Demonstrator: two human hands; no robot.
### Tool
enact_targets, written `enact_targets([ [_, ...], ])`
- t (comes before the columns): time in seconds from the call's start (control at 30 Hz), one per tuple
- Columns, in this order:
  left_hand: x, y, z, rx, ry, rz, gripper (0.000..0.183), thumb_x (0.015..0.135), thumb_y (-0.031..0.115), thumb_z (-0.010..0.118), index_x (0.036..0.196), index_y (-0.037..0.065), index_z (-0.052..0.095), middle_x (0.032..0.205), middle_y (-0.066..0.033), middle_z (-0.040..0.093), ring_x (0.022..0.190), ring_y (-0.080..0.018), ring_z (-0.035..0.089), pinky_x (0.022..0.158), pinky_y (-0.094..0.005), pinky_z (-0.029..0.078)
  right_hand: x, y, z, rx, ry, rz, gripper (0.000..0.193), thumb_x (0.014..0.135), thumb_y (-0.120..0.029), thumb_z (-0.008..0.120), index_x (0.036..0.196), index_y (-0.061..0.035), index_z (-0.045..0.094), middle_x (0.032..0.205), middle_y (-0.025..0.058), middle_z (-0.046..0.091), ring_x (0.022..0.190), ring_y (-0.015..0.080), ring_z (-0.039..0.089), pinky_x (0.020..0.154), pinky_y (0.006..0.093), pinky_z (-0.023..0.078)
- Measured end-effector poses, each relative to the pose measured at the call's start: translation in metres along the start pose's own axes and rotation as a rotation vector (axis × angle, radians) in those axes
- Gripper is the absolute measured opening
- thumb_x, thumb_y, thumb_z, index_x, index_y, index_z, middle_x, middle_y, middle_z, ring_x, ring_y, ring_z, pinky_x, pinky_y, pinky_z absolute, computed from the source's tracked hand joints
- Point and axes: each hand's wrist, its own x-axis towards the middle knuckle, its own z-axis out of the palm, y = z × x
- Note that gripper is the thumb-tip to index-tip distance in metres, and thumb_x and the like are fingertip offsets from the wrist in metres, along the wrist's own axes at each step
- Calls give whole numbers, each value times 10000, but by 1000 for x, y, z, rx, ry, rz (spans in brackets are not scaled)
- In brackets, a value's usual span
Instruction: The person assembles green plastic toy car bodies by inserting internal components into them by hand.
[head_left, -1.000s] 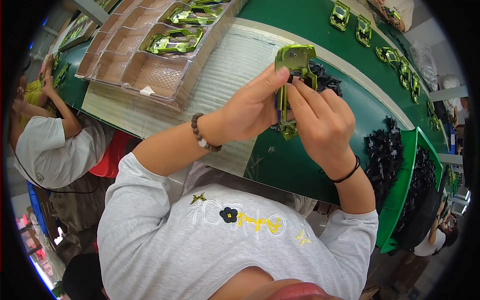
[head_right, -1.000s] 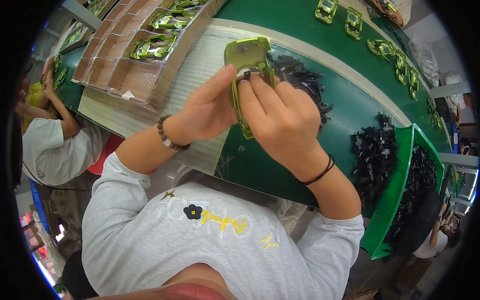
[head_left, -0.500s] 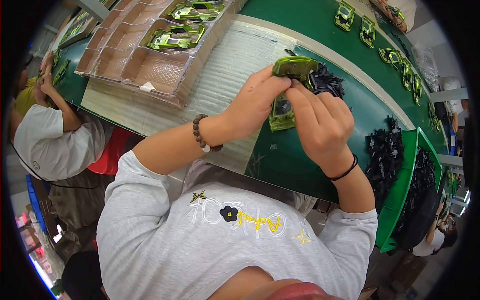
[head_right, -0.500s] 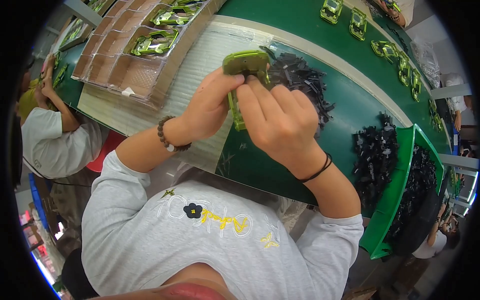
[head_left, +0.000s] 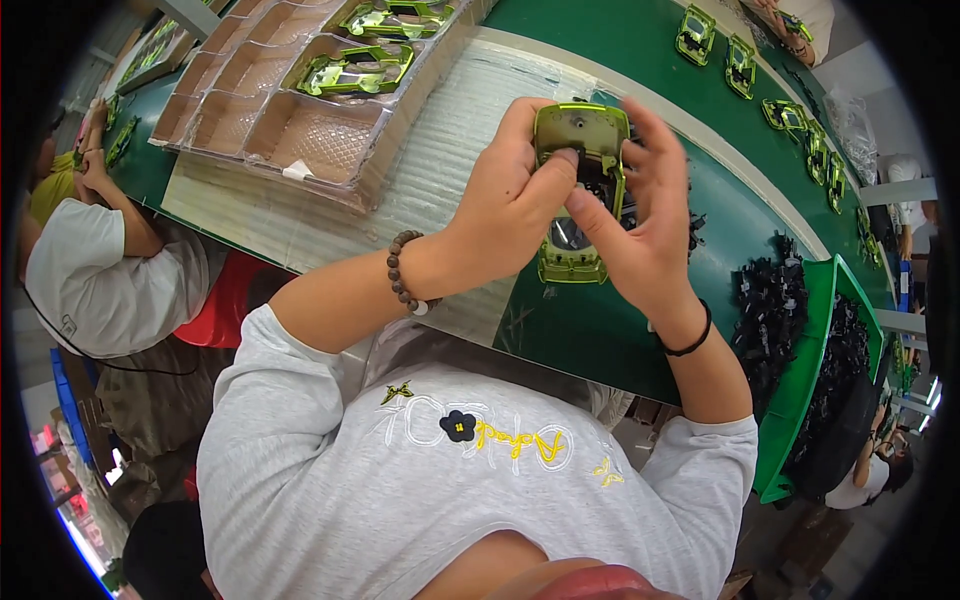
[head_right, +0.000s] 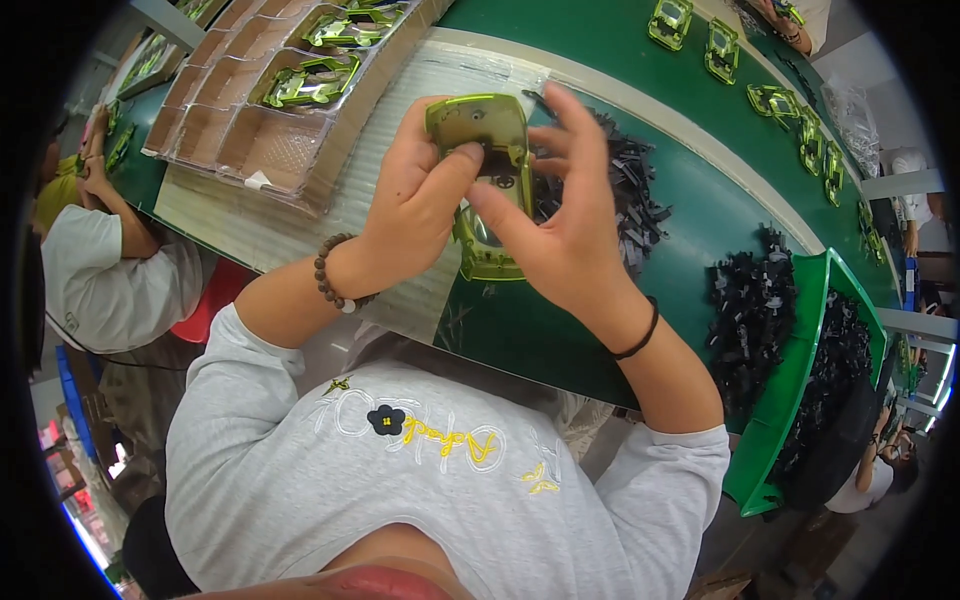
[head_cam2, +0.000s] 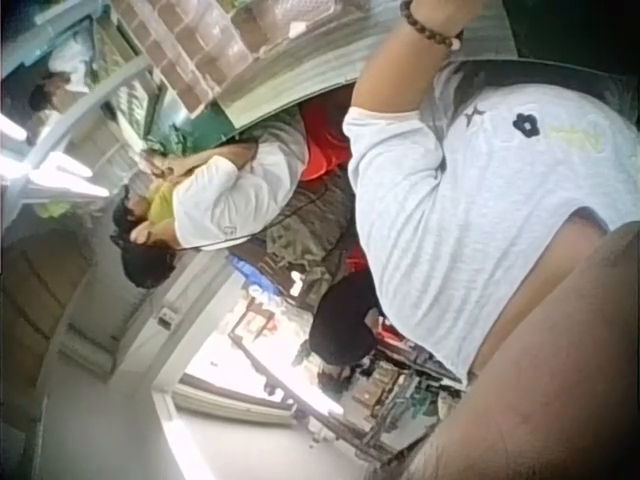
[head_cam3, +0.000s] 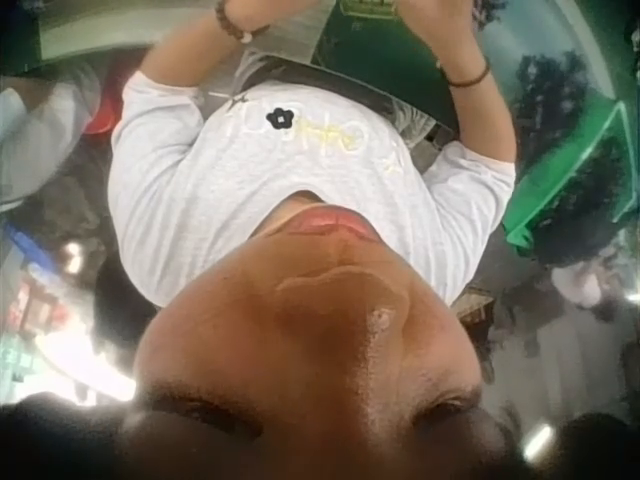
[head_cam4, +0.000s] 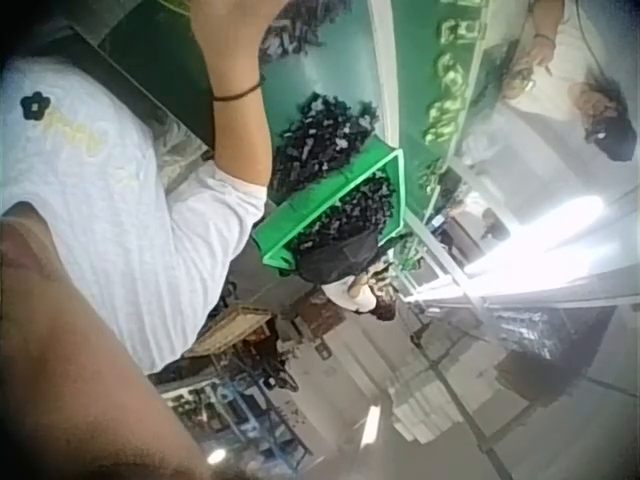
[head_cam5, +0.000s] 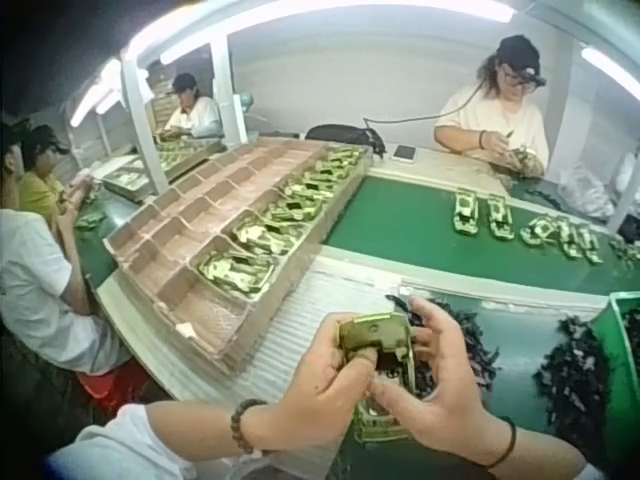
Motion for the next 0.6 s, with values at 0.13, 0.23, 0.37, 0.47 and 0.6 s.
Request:
enact_targets([
  [0.13, 2, -6, -2, 82, 45, 38, 230, 891, 59, 441, 1104, -15, 398, 853, -58, 555, 737, -73, 507, 629, -225, 429, 0, -6, 9, 485, -39, 284, 437, 885, -108, 558, 1264, 28, 391, 1111, 98, 534, 972, 106, 512, 797, 220, 423],
  [0.23, -1, -7, -4, 267, -15, 23, 234, 888, 67, 454, 1108, 5, 405, 738, -40, 551, 620, -70, 489, 539, -227, 408, -5, 6, 15, 229, 41, 227, 270, 904, -128, 535, 1141, 0, 504, 910, 28, 579, 763, 52, 499, 659, 187, 413],
  [0.37, -3, -5, -5, 325, -18, 25, 224, 882, 44, 458, 1100, 13, 416, 767, -37, 556, 627, -63, 481, 532, -223, 395, -4, 11, 23, 258, 190, 234, 164, 886, -140, 566, 992, -14, 578, 752, -12, 576, 639, 24, 460, 558, 191, 388],
  [0.47, 0, -7, 1, 130, -43, 66, 217, 886, 15, 444, 1102, 6, 423, 907, -49, 561, 765, -70, 509, 629, -215, 419, -6, 6, 20, 212, 220, 213, 129, 882, -119, 560, 939, -7, 590, 708, -15, 568, 612, 21, 448, 532, 193, 379],
  [0.6, 2, -4, 10, -91, -51, -17, 268, 882, 4, 460, 1147, 9, 420, 1027, -56, 545, 924, -99, 517, 807, -238, 430, -5, 2, 18, 216, 297, 126, 130, 878, -114, 568, 947, -6, 587, 707, 3, 569, 614, 36, 456, 537, 203, 393],
])
